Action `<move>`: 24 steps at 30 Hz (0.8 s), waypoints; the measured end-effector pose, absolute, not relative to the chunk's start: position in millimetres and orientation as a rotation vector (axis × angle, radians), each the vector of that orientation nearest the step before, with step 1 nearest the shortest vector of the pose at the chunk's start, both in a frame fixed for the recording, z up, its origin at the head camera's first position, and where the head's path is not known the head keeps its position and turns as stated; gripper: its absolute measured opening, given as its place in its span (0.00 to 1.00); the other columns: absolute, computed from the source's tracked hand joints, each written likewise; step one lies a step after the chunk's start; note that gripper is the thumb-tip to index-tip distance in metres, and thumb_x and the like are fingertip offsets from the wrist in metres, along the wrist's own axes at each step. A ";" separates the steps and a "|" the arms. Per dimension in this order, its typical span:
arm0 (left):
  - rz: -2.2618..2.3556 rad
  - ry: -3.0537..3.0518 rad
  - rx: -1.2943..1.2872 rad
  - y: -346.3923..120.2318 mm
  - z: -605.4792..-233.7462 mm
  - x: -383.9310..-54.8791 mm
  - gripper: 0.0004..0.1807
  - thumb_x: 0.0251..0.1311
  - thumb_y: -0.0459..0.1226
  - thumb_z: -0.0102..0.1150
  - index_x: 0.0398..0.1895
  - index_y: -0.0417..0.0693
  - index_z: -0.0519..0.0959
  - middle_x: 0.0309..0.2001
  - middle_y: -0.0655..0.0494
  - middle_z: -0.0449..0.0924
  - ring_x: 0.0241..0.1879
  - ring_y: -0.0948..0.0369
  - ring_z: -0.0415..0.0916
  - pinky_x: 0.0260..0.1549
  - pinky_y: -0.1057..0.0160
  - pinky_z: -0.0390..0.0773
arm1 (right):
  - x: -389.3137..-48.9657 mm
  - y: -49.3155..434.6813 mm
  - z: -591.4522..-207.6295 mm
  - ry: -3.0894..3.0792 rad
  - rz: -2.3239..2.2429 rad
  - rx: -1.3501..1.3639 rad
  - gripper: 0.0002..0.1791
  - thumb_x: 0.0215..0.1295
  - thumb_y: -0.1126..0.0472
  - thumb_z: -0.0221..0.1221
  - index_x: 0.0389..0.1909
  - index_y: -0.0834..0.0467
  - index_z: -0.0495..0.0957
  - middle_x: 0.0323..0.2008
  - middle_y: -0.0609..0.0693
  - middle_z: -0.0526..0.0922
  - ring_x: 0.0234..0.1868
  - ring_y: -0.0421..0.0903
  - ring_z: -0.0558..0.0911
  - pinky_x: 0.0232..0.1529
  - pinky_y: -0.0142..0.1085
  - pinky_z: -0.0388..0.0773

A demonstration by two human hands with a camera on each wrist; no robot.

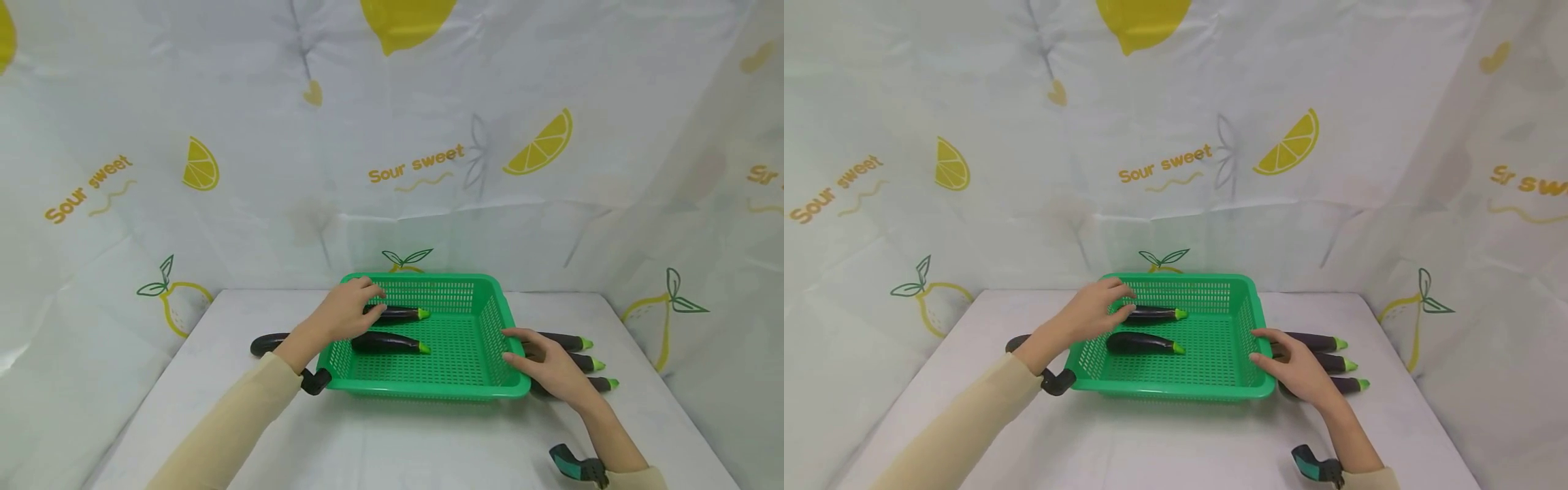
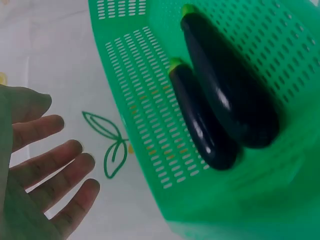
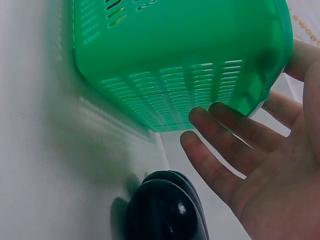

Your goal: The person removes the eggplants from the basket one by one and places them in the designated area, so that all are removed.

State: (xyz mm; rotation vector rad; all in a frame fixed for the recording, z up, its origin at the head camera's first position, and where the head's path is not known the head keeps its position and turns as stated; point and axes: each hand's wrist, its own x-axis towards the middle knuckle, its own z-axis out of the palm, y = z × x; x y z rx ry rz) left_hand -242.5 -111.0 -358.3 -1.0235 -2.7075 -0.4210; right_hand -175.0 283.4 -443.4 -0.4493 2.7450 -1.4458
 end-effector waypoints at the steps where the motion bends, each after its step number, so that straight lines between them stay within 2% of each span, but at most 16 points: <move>1: -0.435 -2.731 -1.033 -107.3 -359.0 -243.7 0.12 0.73 0.41 0.57 0.53 0.46 0.83 0.50 0.50 0.80 0.47 0.53 0.78 0.45 0.52 0.80 | -174.7 283.9 -443.4 2.743 -1.448 -0.450 0.29 0.74 0.51 0.61 0.70 0.58 0.70 0.69 0.64 0.70 0.63 0.67 0.76 0.54 0.47 0.79; 4: -0.461 -2.797 -1.059 -96.6 -363.2 -249.9 0.13 0.75 0.42 0.55 0.55 0.48 0.81 0.52 0.50 0.79 0.47 0.54 0.78 0.45 0.53 0.79 | -174.2 285.2 -443.7 2.746 -1.453 -0.450 0.29 0.74 0.51 0.61 0.71 0.58 0.70 0.68 0.65 0.70 0.63 0.68 0.75 0.55 0.55 0.78; 6: -0.469 -2.835 -1.062 -90.9 -366.3 -254.1 0.14 0.76 0.43 0.53 0.57 0.49 0.80 0.53 0.50 0.78 0.48 0.54 0.77 0.47 0.53 0.79 | -174.3 285.4 -444.2 2.754 -1.447 -0.452 0.29 0.74 0.51 0.61 0.70 0.58 0.70 0.68 0.65 0.71 0.63 0.68 0.76 0.55 0.56 0.78; 11: -0.428 -2.898 -1.063 -81.4 -373.3 -262.3 0.15 0.76 0.43 0.54 0.58 0.49 0.79 0.53 0.50 0.77 0.47 0.54 0.76 0.47 0.53 0.78 | -175.4 284.3 -446.1 2.756 -1.442 -0.453 0.29 0.73 0.51 0.62 0.70 0.58 0.70 0.66 0.64 0.73 0.60 0.65 0.78 0.51 0.41 0.80; 14: -0.371 -2.911 -1.074 -77.0 -376.7 -267.1 0.15 0.76 0.44 0.54 0.59 0.50 0.79 0.52 0.50 0.77 0.45 0.54 0.76 0.46 0.54 0.78 | -175.3 284.2 -447.0 2.757 -1.448 -0.449 0.29 0.73 0.51 0.62 0.70 0.58 0.70 0.66 0.64 0.73 0.60 0.64 0.79 0.50 0.37 0.80; 18: -0.329 -2.919 -1.076 -72.6 -380.9 -273.6 0.16 0.76 0.44 0.54 0.59 0.49 0.79 0.53 0.50 0.77 0.45 0.54 0.76 0.45 0.53 0.78 | -175.3 284.0 -447.0 2.764 -1.441 -0.453 0.29 0.73 0.51 0.62 0.70 0.59 0.70 0.66 0.64 0.73 0.60 0.65 0.78 0.51 0.39 0.80; 24: -0.335 -2.950 -1.053 -67.7 -390.7 -284.2 0.17 0.75 0.45 0.55 0.60 0.48 0.79 0.54 0.48 0.76 0.46 0.53 0.76 0.45 0.51 0.78 | -174.9 282.9 -446.4 2.761 -1.444 -0.449 0.30 0.73 0.51 0.62 0.70 0.59 0.70 0.67 0.64 0.72 0.60 0.65 0.78 0.53 0.47 0.80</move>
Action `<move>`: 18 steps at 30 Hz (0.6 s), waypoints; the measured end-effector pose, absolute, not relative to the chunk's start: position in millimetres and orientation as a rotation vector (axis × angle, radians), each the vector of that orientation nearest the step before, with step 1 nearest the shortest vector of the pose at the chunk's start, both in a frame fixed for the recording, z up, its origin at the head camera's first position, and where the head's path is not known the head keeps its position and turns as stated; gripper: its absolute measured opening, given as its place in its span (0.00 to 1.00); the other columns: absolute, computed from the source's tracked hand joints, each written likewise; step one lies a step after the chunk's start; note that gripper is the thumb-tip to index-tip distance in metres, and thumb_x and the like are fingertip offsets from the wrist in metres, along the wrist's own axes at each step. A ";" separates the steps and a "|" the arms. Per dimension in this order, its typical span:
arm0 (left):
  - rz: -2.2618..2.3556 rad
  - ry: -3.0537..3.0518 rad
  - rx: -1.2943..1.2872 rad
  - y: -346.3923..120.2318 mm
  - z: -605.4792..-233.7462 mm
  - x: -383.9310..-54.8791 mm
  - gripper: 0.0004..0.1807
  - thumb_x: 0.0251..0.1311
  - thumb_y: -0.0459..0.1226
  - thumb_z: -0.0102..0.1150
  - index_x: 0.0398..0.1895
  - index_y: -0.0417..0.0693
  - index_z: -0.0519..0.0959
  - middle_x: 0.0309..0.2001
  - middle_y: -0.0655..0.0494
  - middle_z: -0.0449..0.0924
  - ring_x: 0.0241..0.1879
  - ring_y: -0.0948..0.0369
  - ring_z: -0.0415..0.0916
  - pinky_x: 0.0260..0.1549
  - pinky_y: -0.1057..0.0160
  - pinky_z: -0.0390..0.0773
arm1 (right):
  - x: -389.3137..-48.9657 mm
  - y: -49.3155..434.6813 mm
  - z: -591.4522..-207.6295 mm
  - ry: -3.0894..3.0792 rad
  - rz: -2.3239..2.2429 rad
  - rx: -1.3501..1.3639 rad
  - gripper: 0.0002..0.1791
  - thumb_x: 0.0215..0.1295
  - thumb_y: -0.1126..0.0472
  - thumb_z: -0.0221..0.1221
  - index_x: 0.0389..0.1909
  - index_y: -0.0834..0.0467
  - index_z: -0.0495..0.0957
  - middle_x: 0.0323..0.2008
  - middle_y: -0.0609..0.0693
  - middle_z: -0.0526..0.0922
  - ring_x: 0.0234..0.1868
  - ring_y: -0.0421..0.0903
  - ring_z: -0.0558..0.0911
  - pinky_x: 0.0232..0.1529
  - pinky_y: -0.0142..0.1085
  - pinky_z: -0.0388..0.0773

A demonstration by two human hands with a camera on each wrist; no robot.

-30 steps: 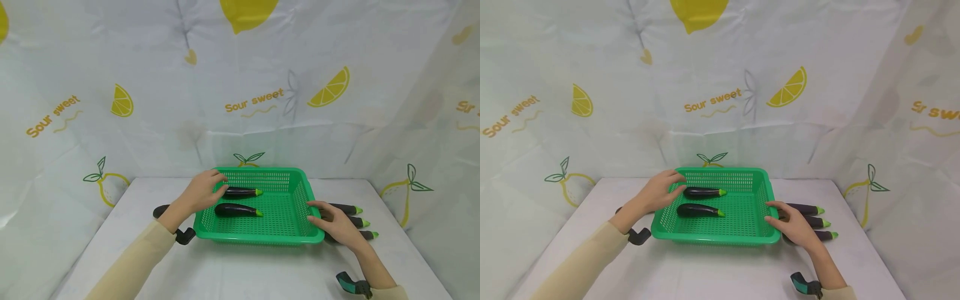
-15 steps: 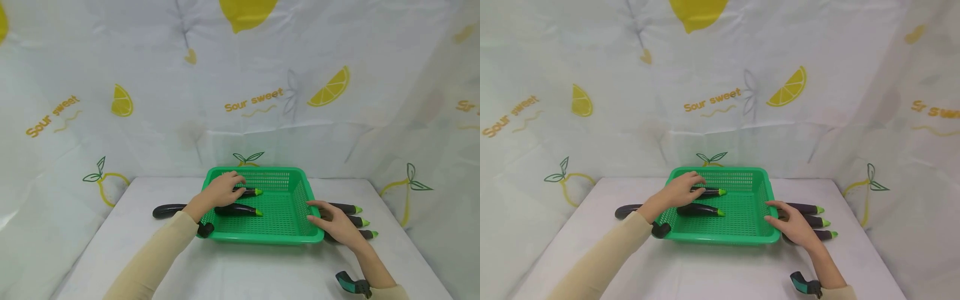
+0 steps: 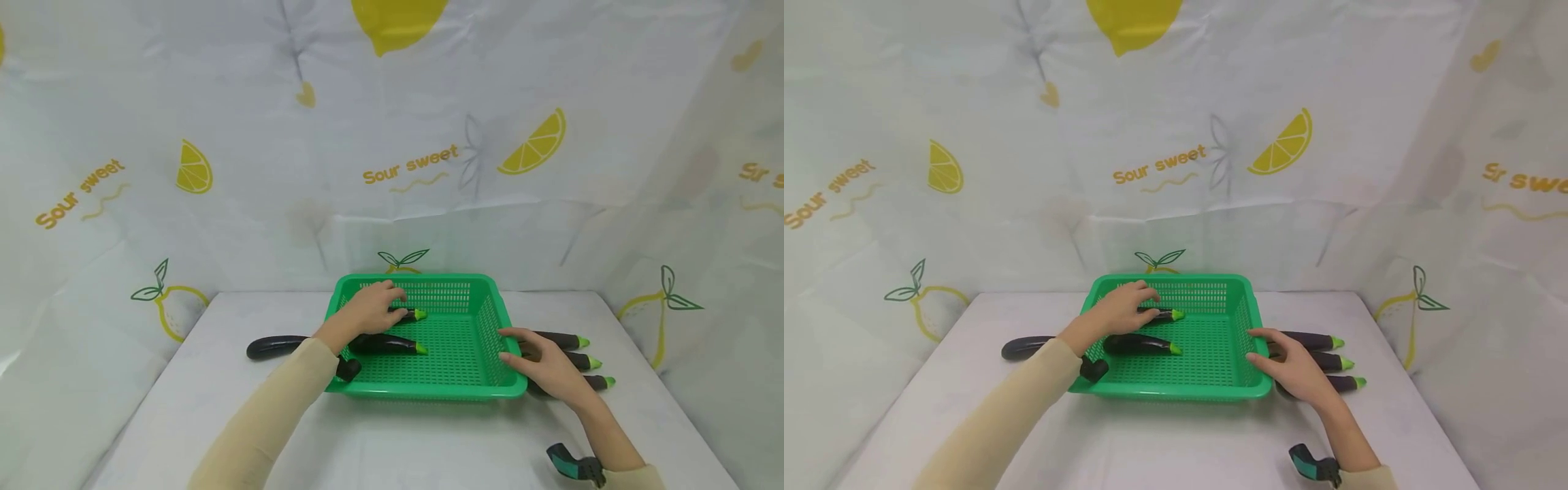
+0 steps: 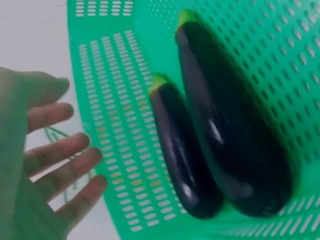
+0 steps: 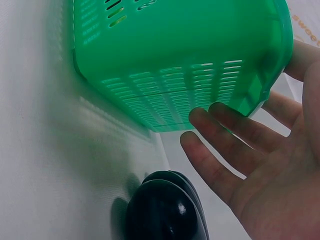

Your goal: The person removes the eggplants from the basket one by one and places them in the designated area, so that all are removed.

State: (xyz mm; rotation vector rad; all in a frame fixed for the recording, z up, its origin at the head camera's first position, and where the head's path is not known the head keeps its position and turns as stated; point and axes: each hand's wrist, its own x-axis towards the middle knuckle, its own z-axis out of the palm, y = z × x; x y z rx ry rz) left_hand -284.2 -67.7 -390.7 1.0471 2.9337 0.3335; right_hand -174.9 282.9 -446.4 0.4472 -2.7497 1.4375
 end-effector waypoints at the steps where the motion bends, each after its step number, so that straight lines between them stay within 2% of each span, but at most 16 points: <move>1: 0.334 2.930 1.033 -66.9 -392.8 -285.8 0.17 0.75 0.45 0.55 0.60 0.49 0.79 0.54 0.48 0.76 0.46 0.53 0.76 0.45 0.51 0.78 | -174.7 282.7 -446.2 -2.747 1.440 0.444 0.29 0.73 0.51 0.62 0.70 0.59 0.70 0.67 0.64 0.72 0.60 0.65 0.78 0.53 0.48 0.79; 4: 0.325 2.901 0.980 -65.4 -400.2 -289.4 0.18 0.75 0.46 0.55 0.61 0.51 0.78 0.55 0.49 0.75 0.48 0.53 0.76 0.47 0.51 0.78 | -174.2 282.4 -445.3 -2.746 1.447 0.446 0.29 0.73 0.51 0.62 0.70 0.59 0.70 0.66 0.64 0.72 0.60 0.65 0.78 0.53 0.50 0.79; 7: 0.309 2.850 0.909 -65.2 -406.7 -291.1 0.21 0.75 0.49 0.54 0.66 0.54 0.76 0.61 0.48 0.73 0.55 0.51 0.75 0.53 0.49 0.77 | -173.7 281.7 -444.1 -2.743 1.455 0.447 0.29 0.73 0.52 0.62 0.70 0.59 0.70 0.66 0.65 0.72 0.61 0.65 0.78 0.54 0.52 0.80; 13: 0.307 2.754 0.816 -65.4 -417.3 -292.5 0.29 0.75 0.52 0.53 0.75 0.54 0.67 0.73 0.43 0.62 0.69 0.46 0.66 0.63 0.44 0.71 | -173.6 281.7 -443.6 -2.741 1.458 0.445 0.29 0.73 0.51 0.62 0.70 0.59 0.70 0.67 0.65 0.72 0.62 0.67 0.77 0.56 0.57 0.78; 18: 0.260 2.707 0.801 -64.2 -420.8 -290.4 0.31 0.73 0.55 0.55 0.74 0.57 0.68 0.71 0.43 0.63 0.68 0.46 0.67 0.62 0.44 0.72 | -174.5 282.3 -446.1 -2.747 1.465 0.430 0.30 0.73 0.51 0.62 0.70 0.58 0.70 0.68 0.66 0.71 0.63 0.68 0.76 0.57 0.59 0.77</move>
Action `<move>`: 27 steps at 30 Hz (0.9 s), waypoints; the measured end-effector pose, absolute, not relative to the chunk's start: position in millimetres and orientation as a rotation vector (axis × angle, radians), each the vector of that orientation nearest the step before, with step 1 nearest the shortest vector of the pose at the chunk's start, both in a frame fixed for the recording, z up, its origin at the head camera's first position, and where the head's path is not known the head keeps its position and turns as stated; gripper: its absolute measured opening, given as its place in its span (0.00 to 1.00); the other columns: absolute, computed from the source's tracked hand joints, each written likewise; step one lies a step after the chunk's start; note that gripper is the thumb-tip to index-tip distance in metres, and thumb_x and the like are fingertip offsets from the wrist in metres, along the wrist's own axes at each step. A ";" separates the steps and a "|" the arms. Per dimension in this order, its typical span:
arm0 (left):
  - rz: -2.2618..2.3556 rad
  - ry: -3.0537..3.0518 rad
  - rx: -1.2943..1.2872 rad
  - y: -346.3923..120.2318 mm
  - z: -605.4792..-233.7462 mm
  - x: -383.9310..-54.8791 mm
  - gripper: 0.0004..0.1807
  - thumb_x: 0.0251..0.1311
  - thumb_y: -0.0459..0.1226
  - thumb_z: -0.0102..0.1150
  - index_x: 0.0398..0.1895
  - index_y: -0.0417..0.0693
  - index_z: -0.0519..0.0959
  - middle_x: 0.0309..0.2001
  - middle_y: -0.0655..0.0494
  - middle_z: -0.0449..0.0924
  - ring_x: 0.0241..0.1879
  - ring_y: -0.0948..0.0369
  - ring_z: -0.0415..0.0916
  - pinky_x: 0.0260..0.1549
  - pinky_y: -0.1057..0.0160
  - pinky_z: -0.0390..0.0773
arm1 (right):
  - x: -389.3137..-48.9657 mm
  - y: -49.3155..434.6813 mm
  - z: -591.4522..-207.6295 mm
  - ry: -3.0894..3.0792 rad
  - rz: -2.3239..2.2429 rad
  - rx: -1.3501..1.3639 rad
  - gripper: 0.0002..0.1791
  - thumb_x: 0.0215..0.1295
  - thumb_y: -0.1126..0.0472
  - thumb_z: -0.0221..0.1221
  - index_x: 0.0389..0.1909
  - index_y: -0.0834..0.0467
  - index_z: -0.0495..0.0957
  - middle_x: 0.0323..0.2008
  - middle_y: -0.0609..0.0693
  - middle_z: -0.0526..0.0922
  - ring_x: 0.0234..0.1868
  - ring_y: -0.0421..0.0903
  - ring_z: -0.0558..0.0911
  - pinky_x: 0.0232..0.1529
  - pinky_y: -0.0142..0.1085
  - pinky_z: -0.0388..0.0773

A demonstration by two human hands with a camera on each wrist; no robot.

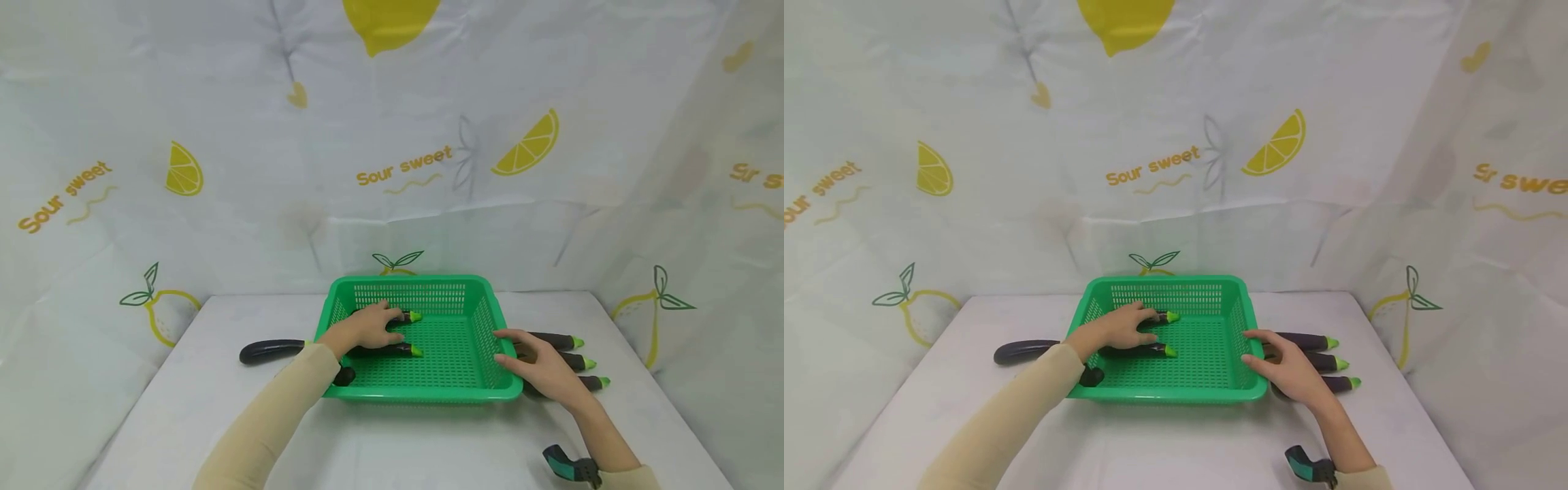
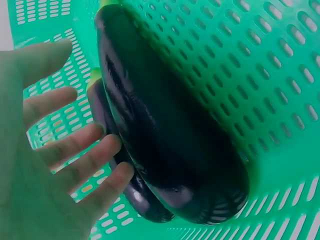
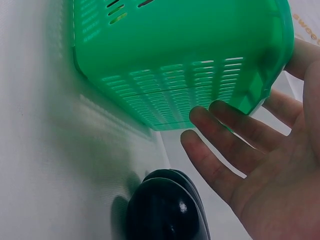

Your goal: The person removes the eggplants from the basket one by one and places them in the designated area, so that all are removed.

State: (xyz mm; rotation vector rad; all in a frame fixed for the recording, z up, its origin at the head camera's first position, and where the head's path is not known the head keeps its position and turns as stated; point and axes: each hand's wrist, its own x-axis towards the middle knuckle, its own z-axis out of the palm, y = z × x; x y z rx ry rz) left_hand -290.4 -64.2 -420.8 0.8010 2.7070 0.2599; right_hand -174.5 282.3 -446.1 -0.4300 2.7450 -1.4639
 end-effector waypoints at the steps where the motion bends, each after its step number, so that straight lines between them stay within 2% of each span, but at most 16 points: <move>1: 0.246 2.702 0.800 -63.9 -421.5 -289.9 0.30 0.72 0.56 0.56 0.73 0.58 0.69 0.70 0.44 0.64 0.67 0.46 0.67 0.61 0.45 0.72 | -174.8 282.2 -446.6 2.742 -1.469 -0.422 0.30 0.73 0.50 0.62 0.70 0.58 0.70 0.68 0.65 0.71 0.63 0.68 0.75 0.57 0.60 0.76; 3: 0.220 2.692 0.801 -63.0 -421.7 -288.6 0.29 0.71 0.56 0.57 0.71 0.60 0.71 0.69 0.45 0.65 0.66 0.47 0.68 0.59 0.45 0.74 | -174.8 282.0 -446.9 2.737 -1.476 -0.419 0.30 0.73 0.50 0.62 0.70 0.58 0.70 0.68 0.66 0.71 0.63 0.68 0.76 0.57 0.59 0.77; 10: 0.086 2.711 0.796 -59.4 -424.8 -287.4 0.29 0.69 0.57 0.59 0.71 0.64 0.71 0.71 0.48 0.65 0.68 0.48 0.66 0.60 0.47 0.73 | -175.1 281.8 -446.6 2.733 -1.478 -0.418 0.30 0.73 0.50 0.62 0.70 0.58 0.70 0.68 0.66 0.71 0.62 0.68 0.76 0.56 0.58 0.78; 22: 0.049 2.688 0.816 -54.5 -423.2 -283.1 0.24 0.69 0.54 0.61 0.66 0.64 0.75 0.69 0.51 0.68 0.65 0.51 0.70 0.58 0.49 0.76 | -176.6 283.1 -450.1 2.741 -1.478 -0.431 0.29 0.73 0.50 0.62 0.69 0.58 0.71 0.67 0.65 0.71 0.62 0.67 0.77 0.55 0.57 0.78; 27: 0.073 2.664 0.822 -52.9 -425.4 -283.6 0.23 0.70 0.53 0.60 0.66 0.65 0.74 0.69 0.55 0.70 0.64 0.54 0.72 0.58 0.50 0.76 | -177.1 283.6 -449.7 2.747 -1.474 -0.434 0.29 0.73 0.50 0.62 0.69 0.57 0.71 0.67 0.64 0.72 0.61 0.65 0.77 0.54 0.51 0.79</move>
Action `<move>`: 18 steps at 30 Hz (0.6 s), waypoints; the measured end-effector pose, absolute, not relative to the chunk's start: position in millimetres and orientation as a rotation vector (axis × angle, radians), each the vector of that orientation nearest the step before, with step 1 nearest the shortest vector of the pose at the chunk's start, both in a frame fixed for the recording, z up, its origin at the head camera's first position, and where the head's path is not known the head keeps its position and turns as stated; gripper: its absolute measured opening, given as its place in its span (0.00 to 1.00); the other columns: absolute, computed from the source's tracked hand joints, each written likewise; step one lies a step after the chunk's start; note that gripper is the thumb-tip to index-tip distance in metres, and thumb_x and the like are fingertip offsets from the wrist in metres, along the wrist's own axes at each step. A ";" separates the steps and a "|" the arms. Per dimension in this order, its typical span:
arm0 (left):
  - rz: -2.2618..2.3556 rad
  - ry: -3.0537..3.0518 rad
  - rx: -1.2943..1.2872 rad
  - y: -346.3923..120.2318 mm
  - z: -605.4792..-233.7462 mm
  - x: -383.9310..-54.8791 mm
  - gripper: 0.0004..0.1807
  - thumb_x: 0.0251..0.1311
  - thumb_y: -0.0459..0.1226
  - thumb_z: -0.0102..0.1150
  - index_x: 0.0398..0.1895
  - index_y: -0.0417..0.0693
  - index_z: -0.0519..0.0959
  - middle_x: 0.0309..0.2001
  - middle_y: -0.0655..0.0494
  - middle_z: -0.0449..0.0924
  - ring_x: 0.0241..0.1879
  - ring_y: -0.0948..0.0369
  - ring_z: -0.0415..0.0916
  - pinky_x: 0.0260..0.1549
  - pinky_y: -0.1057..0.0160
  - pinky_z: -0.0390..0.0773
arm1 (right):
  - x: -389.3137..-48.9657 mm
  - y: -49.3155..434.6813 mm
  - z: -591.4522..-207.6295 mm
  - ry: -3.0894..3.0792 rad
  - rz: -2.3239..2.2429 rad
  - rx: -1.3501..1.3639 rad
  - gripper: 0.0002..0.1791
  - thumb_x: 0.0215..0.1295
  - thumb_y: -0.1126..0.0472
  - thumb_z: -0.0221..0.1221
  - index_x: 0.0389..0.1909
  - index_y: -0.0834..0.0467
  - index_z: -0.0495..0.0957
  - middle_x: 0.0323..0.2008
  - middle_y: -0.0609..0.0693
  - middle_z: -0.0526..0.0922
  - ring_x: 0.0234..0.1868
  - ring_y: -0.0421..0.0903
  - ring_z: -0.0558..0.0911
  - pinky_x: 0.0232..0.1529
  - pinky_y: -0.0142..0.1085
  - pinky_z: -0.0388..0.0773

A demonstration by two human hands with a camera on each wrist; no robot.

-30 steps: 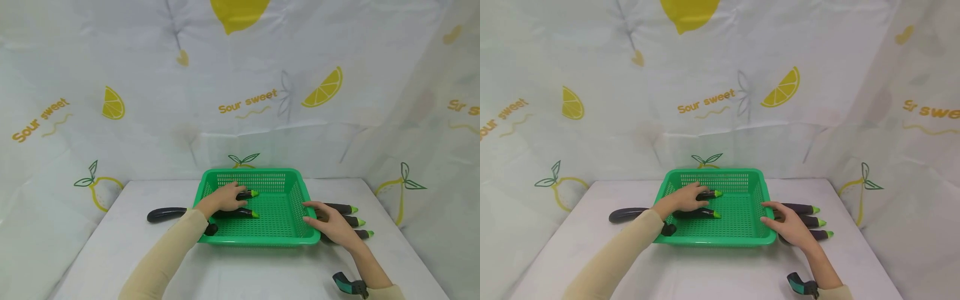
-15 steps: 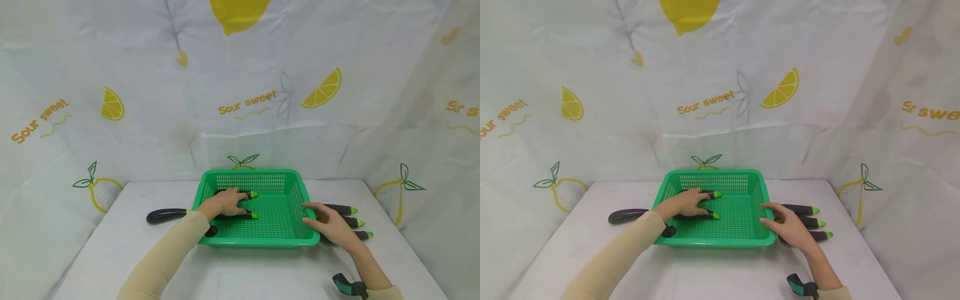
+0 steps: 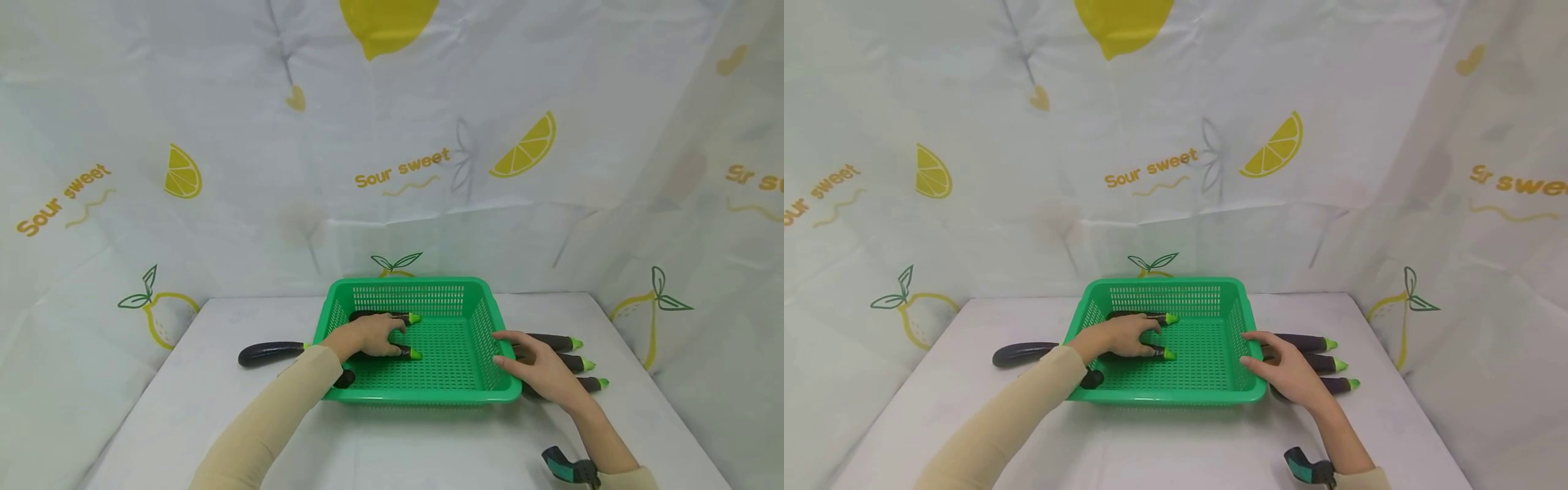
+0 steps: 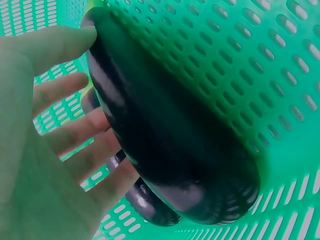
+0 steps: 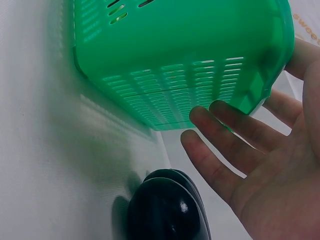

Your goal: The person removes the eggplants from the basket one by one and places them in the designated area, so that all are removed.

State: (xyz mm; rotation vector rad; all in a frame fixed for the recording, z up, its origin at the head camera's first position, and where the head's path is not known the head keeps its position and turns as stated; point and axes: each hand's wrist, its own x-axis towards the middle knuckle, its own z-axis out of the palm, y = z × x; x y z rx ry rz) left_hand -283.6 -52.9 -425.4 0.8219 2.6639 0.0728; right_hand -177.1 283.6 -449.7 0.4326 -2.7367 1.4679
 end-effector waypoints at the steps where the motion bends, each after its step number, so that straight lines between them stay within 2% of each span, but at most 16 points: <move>1: 0.080 2.659 0.828 -52.5 -425.8 -283.7 0.23 0.70 0.53 0.60 0.65 0.65 0.74 0.68 0.56 0.72 0.63 0.55 0.73 0.57 0.51 0.76 | -177.2 283.7 -449.7 -2.738 1.467 0.431 0.29 0.72 0.50 0.62 0.69 0.57 0.72 0.67 0.63 0.72 0.61 0.65 0.78 0.54 0.50 0.79; 4: 0.089 2.640 0.852 -51.4 -426.1 -283.5 0.21 0.71 0.52 0.59 0.64 0.64 0.74 0.64 0.57 0.75 0.59 0.57 0.76 0.55 0.52 0.77 | -177.1 283.8 -449.7 -2.743 1.467 0.427 0.29 0.72 0.50 0.62 0.69 0.57 0.71 0.67 0.63 0.72 0.61 0.64 0.78 0.53 0.47 0.80; 10: 0.046 2.654 0.855 -50.1 -424.2 -283.0 0.20 0.71 0.50 0.60 0.64 0.64 0.76 0.62 0.57 0.77 0.54 0.59 0.77 0.51 0.54 0.78 | -176.2 283.1 -449.5 -2.736 1.481 0.429 0.29 0.73 0.51 0.62 0.69 0.58 0.71 0.67 0.64 0.71 0.61 0.66 0.77 0.53 0.50 0.79; 18: -0.013 2.722 0.845 -51.8 -425.7 -286.2 0.22 0.70 0.49 0.60 0.65 0.60 0.76 0.58 0.55 0.77 0.50 0.59 0.76 0.48 0.55 0.78 | -175.7 282.1 -447.9 -2.739 1.494 0.416 0.29 0.72 0.51 0.62 0.69 0.57 0.71 0.67 0.64 0.71 0.61 0.65 0.78 0.52 0.43 0.80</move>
